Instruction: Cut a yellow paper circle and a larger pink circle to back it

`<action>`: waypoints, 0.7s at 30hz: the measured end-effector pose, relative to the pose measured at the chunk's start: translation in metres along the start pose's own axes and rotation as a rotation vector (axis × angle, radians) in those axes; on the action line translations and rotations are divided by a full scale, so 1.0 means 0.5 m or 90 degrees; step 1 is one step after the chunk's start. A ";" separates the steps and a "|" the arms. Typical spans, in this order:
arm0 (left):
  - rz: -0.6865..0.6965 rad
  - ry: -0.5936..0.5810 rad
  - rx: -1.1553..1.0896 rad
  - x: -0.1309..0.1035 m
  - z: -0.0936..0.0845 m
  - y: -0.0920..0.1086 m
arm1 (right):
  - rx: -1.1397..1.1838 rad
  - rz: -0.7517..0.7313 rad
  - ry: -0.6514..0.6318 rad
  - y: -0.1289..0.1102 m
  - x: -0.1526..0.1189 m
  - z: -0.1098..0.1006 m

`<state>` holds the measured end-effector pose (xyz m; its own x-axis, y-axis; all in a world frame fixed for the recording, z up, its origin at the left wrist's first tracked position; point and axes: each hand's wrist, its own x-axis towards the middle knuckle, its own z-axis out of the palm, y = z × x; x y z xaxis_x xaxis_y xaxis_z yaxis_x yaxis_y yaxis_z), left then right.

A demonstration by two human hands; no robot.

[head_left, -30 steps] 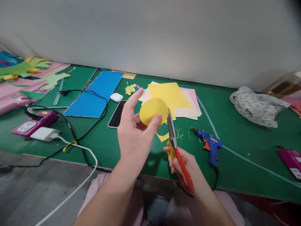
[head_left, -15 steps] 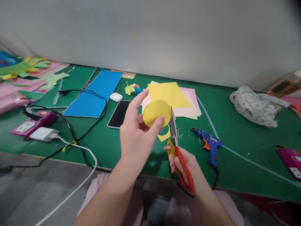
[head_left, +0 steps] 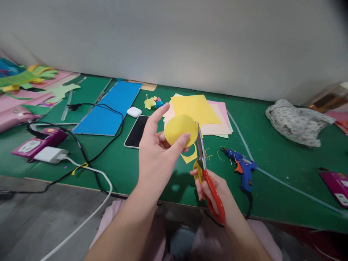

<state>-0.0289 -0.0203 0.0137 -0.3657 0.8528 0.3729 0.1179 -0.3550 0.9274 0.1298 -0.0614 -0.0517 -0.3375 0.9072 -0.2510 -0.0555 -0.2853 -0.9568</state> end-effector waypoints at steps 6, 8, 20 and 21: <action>-0.009 -0.011 0.001 0.000 -0.001 -0.002 | 0.004 0.020 0.006 0.000 0.000 0.000; -0.009 -0.014 0.001 0.001 -0.001 -0.002 | 0.006 0.019 0.007 -0.001 0.000 0.001; -0.015 -0.013 -0.001 0.000 -0.002 -0.002 | 0.014 0.026 0.009 -0.002 0.000 0.001; -0.015 -0.013 0.001 0.000 -0.002 -0.003 | 0.011 0.028 0.009 -0.001 0.000 0.001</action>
<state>-0.0301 -0.0201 0.0126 -0.3489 0.8689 0.3510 0.1112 -0.3336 0.9362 0.1293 -0.0612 -0.0511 -0.3272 0.8980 -0.2943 -0.0578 -0.3299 -0.9423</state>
